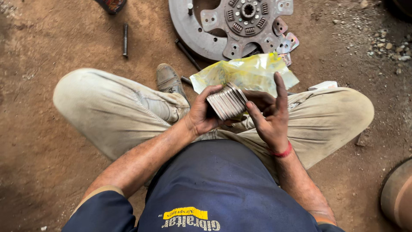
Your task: The person sits on the ground and cleans a metal mechanical part using a rag and liquid from a bottle. They then open a package containing small metal plates and place them on the part.
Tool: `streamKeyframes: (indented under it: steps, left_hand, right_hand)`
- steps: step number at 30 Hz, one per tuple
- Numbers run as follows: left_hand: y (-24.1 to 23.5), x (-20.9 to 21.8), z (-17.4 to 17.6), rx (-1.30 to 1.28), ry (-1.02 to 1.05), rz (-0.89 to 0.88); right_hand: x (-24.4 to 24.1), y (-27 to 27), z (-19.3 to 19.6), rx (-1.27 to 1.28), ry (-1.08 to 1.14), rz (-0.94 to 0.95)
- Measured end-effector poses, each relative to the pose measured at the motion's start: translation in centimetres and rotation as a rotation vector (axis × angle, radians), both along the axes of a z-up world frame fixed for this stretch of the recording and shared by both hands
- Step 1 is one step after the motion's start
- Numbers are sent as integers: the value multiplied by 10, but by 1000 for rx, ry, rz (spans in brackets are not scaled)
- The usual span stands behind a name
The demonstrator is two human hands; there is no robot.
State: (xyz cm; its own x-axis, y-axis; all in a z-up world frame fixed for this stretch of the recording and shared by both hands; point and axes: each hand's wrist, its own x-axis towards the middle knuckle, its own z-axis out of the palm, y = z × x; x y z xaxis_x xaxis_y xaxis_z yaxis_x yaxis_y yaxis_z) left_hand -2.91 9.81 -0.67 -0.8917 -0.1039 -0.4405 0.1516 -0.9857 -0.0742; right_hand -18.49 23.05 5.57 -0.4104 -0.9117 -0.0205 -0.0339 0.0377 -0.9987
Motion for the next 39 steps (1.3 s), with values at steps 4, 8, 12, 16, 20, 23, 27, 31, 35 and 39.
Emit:
streamKeyframes:
  steps: [4,8,12,16,20,23,27,31,35,39]
  left_hand:
    - [14,21,13,46,33,23]
    - [19,37,13,99,30,85]
    - [17,40,8,55,22,175]
    - [19,42,4,57,57,166]
    - [21,43,1,39,65,153]
    - [21,43,1,40,58,152]
    - [20,43,4,16,54,132]
    - [21,43,6,-15,50,91]
    - [22,43,6,-7,76,92]
    - [23,44,5,-5,61,91]
  right_hand:
    - [6,3,11,-40,160,71]
    - [22,-8,14,-205,332,121]
    - [30,-21,33,-99,771,169]
    - [33,-26,48,-12,762,289]
    - [31,-28,54,-24,733,344]
    - [28,-27,53,-26,748,369]
    - [23,-24,51,39,712,307]
    - [19,-22,51,63,646,271]
    - [20,-22,54,-31,758,393]
    - [24,-22,55,21,664,430]
